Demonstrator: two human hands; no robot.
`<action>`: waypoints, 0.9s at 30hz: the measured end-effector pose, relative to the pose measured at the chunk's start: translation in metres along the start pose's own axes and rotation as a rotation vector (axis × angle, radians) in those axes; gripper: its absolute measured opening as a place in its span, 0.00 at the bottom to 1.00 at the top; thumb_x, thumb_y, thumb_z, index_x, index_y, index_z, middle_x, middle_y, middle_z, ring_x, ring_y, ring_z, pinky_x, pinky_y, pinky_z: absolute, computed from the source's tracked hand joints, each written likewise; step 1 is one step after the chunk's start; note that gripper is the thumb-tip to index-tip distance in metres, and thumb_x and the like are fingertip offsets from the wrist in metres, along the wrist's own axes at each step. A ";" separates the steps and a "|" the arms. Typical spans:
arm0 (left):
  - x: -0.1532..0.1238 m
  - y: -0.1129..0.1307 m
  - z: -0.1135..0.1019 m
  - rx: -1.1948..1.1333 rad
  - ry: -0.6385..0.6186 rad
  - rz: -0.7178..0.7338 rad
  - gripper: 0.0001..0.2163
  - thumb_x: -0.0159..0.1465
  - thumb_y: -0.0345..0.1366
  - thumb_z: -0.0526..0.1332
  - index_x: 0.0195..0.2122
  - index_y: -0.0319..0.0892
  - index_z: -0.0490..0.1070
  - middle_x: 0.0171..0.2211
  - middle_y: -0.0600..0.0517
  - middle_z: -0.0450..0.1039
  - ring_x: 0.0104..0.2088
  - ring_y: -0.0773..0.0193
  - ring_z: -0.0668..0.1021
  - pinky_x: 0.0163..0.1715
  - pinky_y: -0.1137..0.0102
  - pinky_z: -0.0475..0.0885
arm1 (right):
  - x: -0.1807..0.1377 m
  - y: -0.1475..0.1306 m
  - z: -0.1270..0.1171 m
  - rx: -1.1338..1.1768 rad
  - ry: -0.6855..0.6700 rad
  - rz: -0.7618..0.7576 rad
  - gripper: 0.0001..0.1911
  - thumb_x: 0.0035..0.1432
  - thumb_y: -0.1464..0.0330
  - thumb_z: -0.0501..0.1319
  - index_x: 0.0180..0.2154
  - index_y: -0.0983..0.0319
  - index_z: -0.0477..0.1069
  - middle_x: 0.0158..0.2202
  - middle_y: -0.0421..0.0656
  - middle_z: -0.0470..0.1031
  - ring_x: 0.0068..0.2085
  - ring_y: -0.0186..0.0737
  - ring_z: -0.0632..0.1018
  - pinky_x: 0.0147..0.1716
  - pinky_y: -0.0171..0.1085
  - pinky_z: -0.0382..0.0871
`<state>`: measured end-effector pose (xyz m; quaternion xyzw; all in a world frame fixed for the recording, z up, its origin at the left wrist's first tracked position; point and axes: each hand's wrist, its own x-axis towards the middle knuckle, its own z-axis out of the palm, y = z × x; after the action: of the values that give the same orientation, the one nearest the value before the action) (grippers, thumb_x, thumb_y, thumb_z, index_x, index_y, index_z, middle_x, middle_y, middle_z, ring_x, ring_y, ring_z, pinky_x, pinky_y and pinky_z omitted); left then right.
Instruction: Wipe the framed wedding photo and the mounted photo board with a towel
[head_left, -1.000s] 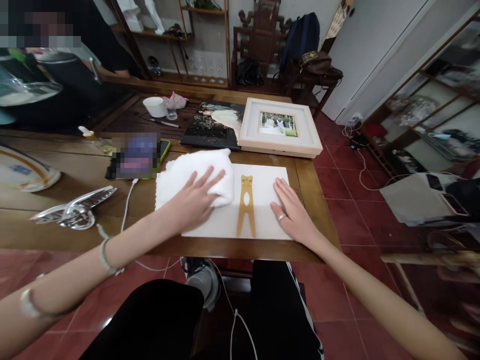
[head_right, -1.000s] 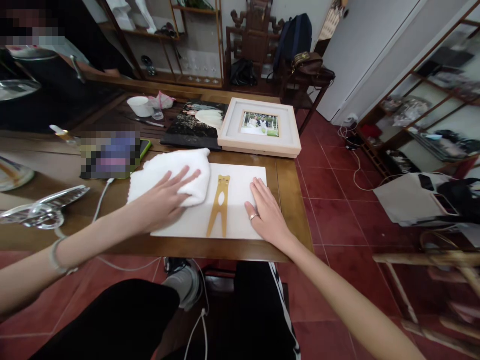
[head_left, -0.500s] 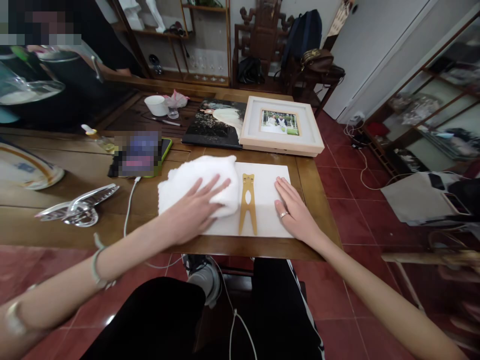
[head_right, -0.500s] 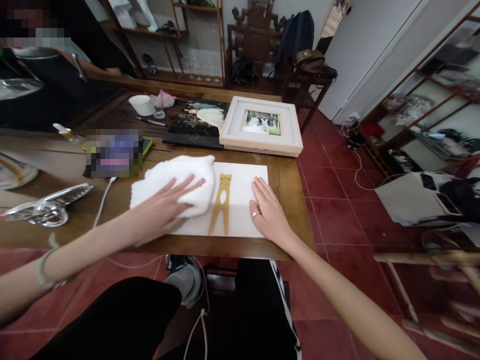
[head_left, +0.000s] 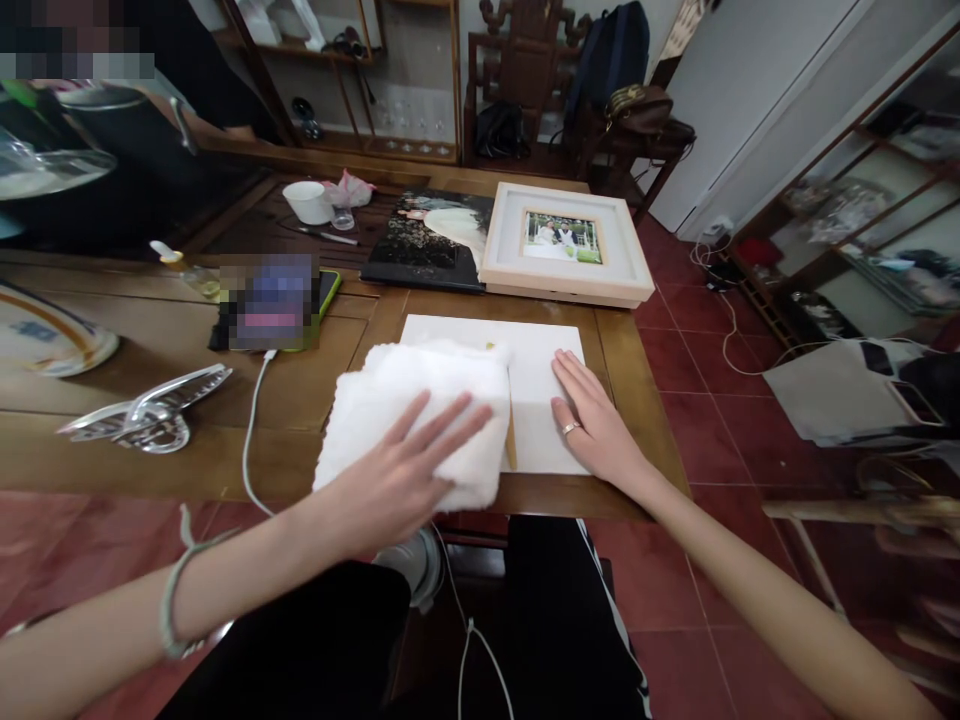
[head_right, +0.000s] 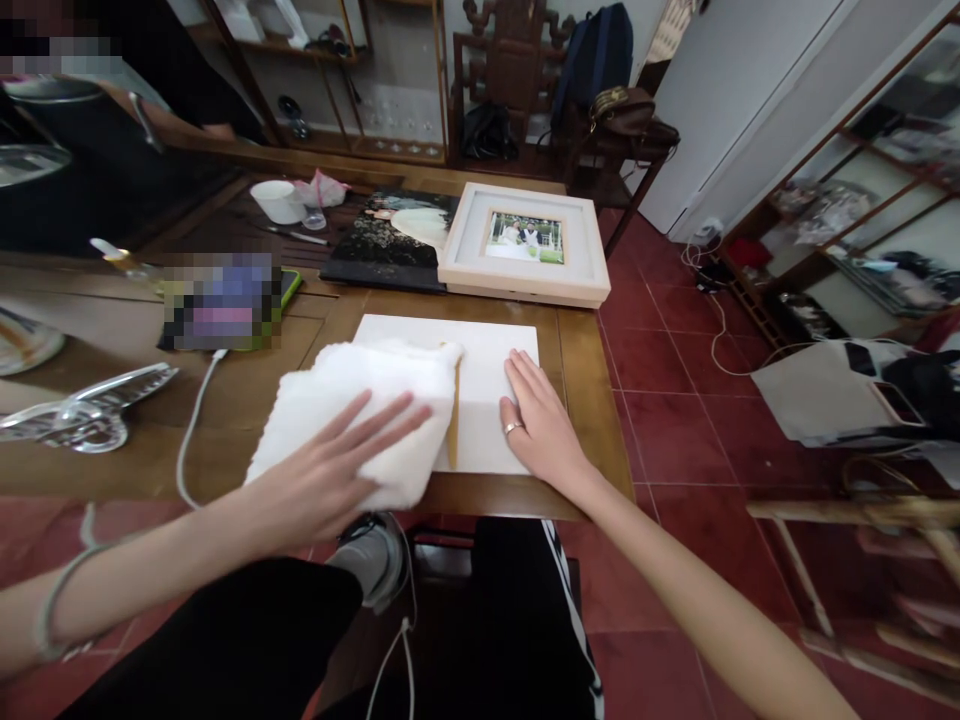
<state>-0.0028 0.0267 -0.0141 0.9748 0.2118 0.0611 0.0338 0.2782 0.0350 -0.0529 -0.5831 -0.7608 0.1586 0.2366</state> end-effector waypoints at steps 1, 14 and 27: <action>-0.005 0.008 -0.001 -0.008 -0.006 0.025 0.06 0.57 0.28 0.63 0.24 0.40 0.75 0.69 0.46 0.46 0.68 0.42 0.49 0.65 0.44 0.41 | 0.000 0.000 0.000 -0.002 -0.001 -0.001 0.29 0.68 0.62 0.45 0.67 0.60 0.49 0.69 0.45 0.50 0.70 0.44 0.51 0.68 0.53 0.47; 0.062 -0.076 -0.006 0.065 -0.133 -0.090 0.15 0.64 0.27 0.54 0.52 0.36 0.70 0.69 0.39 0.44 0.69 0.49 0.46 0.63 0.47 0.51 | 0.000 -0.001 -0.001 -0.024 -0.013 0.011 0.29 0.68 0.61 0.45 0.67 0.63 0.50 0.69 0.48 0.50 0.69 0.44 0.51 0.68 0.52 0.47; 0.002 -0.007 -0.010 -0.062 -0.096 0.044 0.05 0.62 0.29 0.61 0.32 0.41 0.77 0.69 0.46 0.42 0.68 0.49 0.47 0.66 0.48 0.44 | -0.002 -0.001 -0.001 -0.015 -0.012 -0.019 0.29 0.67 0.63 0.46 0.67 0.60 0.49 0.69 0.45 0.51 0.69 0.44 0.51 0.67 0.53 0.48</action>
<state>-0.0050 0.0349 -0.0045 0.9796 0.1863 0.0216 0.0727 0.2783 0.0330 -0.0523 -0.5768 -0.7688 0.1540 0.2292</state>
